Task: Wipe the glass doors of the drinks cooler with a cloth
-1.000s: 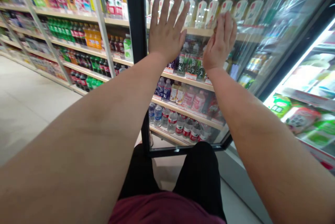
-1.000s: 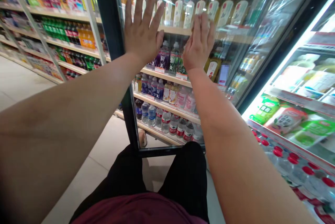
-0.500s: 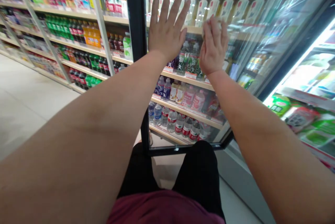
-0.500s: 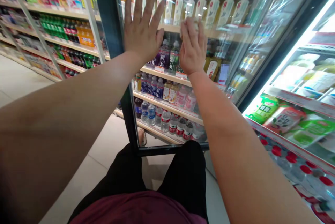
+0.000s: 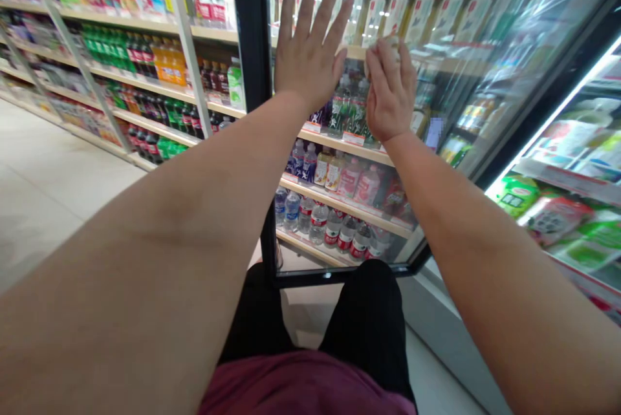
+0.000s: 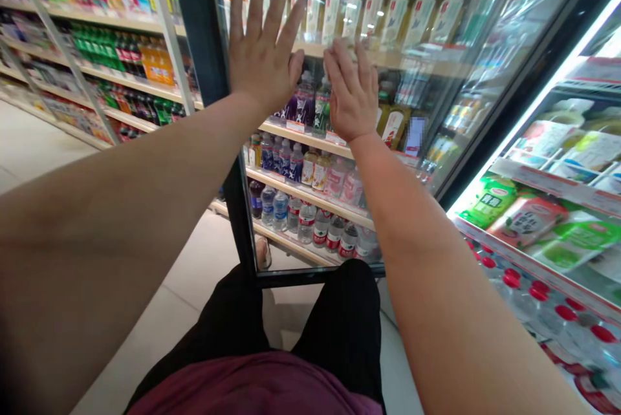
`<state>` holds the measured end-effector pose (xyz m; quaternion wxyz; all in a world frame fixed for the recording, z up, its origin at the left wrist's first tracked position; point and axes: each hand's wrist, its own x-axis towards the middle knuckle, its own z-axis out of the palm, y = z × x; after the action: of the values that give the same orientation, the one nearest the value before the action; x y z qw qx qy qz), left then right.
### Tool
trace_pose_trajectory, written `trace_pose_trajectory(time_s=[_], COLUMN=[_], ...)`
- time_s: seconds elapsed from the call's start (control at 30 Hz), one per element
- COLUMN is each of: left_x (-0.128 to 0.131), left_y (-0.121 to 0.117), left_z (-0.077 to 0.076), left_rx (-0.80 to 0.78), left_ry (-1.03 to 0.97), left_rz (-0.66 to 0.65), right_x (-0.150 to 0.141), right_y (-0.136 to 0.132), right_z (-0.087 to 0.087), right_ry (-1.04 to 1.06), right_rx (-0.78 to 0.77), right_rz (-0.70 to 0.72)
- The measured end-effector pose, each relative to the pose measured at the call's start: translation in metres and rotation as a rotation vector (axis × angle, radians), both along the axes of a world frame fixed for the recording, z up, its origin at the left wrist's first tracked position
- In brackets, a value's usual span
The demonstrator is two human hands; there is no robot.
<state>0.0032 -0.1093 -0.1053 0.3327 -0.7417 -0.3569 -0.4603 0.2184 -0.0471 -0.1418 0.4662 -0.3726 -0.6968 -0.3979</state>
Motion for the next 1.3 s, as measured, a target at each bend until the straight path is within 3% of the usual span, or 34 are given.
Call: trace_pose_trajectory(time_s=[0.2,0.4,0.6,0.8,1.0,1.13,1.23,1.3], left_x=[-0.001,0.000,0.001,0.001,0.001,0.001,0.001,0.001], left_y=[0.001,0.001,-0.001,-0.001,0.001,-0.001,-0.004,-0.005], left_z=[0.002,0.001,0.001,0.001,0.001,0.002,0.003,0.003], left_rx=[-0.043,-0.040,-0.085,-0.051,-0.034,-0.054,-0.080,-0.080], left_ry=[-0.043,-0.033,-0.039,-0.024,-0.019,-0.032,-0.049,-0.053], left_rz=[-0.051,-0.069,-0.090,-0.044,-0.059,-0.074,-0.056,-0.053], right_x=[0.007,0.004,0.004,-0.004,0.000,0.002,0.004,0.004], right_y=[0.017,-0.002,0.007,-0.020,-0.014,-0.014,-0.004,0.012], right_z=[0.003,-0.004,0.003,-0.004,-0.004,-0.010,-0.001,0.018], right_ry=[0.309,0.033,0.444,0.073,0.258,0.067,0.031,0.171], right_rx=[0.167,-0.024,0.028,-0.131,-0.013,-0.047,-0.012,0.083], right_rz=[-0.045,-0.048,0.014,-0.087,-0.055,-0.030,0.013,0.022])
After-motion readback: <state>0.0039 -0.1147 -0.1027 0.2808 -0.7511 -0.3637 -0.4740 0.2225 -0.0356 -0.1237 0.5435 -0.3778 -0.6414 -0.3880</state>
